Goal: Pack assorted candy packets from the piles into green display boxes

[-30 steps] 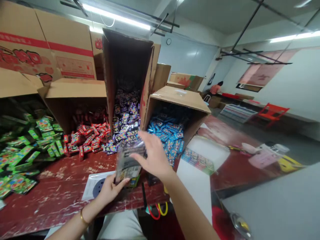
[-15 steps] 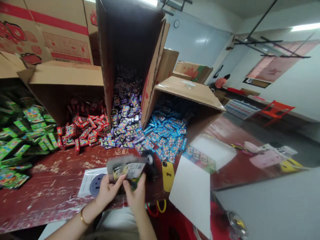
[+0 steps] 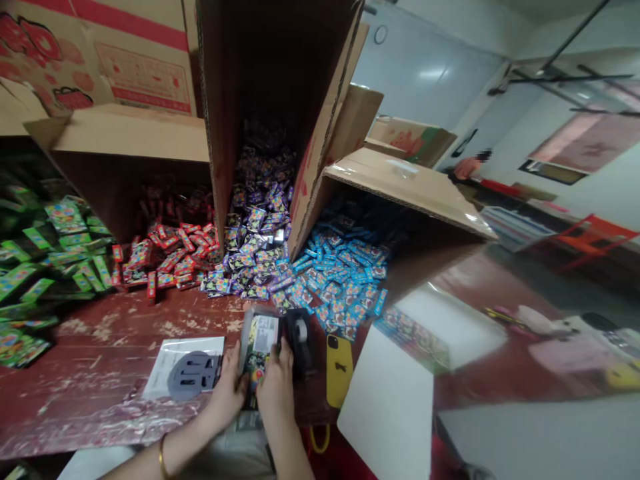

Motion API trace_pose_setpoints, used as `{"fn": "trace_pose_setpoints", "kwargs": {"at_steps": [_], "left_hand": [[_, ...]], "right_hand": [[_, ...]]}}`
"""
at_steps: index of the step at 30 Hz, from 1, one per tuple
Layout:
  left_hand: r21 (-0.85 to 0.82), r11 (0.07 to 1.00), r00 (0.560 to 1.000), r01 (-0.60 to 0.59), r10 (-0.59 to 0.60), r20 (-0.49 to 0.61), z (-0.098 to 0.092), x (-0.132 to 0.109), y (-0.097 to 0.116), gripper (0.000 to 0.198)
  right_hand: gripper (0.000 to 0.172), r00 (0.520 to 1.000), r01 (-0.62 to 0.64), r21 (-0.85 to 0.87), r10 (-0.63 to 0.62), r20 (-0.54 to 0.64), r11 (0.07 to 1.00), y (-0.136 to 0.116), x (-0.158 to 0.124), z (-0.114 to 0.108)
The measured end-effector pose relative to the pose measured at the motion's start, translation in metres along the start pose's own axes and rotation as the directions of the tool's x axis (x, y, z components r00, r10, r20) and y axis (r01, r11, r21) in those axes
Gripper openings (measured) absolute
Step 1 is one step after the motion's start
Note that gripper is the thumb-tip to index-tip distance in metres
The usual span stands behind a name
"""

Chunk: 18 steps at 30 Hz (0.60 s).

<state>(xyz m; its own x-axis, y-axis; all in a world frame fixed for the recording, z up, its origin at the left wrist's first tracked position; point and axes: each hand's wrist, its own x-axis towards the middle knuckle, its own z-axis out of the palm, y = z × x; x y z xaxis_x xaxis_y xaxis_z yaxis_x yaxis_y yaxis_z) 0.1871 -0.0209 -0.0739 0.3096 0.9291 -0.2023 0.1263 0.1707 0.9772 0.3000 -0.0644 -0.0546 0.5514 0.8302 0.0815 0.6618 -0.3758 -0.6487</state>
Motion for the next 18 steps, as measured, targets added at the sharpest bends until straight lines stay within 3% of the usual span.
{"fn": "trace_pose_setpoints", "kwargs": {"at_steps": [3, 6, 8, 10, 12, 18], "left_hand": [[0.262, 0.938, 0.974, -0.228, 0.214, 0.078, 0.004, -0.016, -0.016, 0.071], [0.585, 0.666, 0.885, -0.463, 0.39, 0.256, 0.006, -0.026, -0.03, 0.088], [0.678, 0.552, 0.867, -0.485, 0.406, 0.29, 0.008, -0.028, -0.035, 0.105], [0.723, 0.502, 0.868, -0.476, 0.401, 0.293, 0.009, -0.027, -0.037, 0.115], [0.739, 0.485, 0.871, -0.467, 0.395, 0.292, 0.011, -0.024, -0.036, 0.12], [0.715, 0.516, 0.874, -0.471, 0.38, 0.302, 0.015, -0.02, -0.037, 0.122]], "right_hand": [[0.054, 0.972, 0.172, -0.097, -0.153, 0.177, 0.98, -0.002, 0.022, -0.007], [0.041, 0.926, 0.236, -0.09, -0.196, 0.323, 0.968, -0.01, 0.069, -0.009], [0.032, 0.899, 0.255, -0.08, -0.206, 0.386, 0.964, -0.013, 0.098, -0.005], [0.03, 0.855, 0.278, -0.07, -0.214, 0.472, 0.958, -0.015, 0.118, 0.0], [0.034, 0.822, 0.3, -0.063, -0.225, 0.523, 0.952, -0.015, 0.127, 0.001], [0.041, 0.819, 0.338, -0.065, -0.259, 0.513, 0.939, -0.015, 0.138, -0.007]]}}
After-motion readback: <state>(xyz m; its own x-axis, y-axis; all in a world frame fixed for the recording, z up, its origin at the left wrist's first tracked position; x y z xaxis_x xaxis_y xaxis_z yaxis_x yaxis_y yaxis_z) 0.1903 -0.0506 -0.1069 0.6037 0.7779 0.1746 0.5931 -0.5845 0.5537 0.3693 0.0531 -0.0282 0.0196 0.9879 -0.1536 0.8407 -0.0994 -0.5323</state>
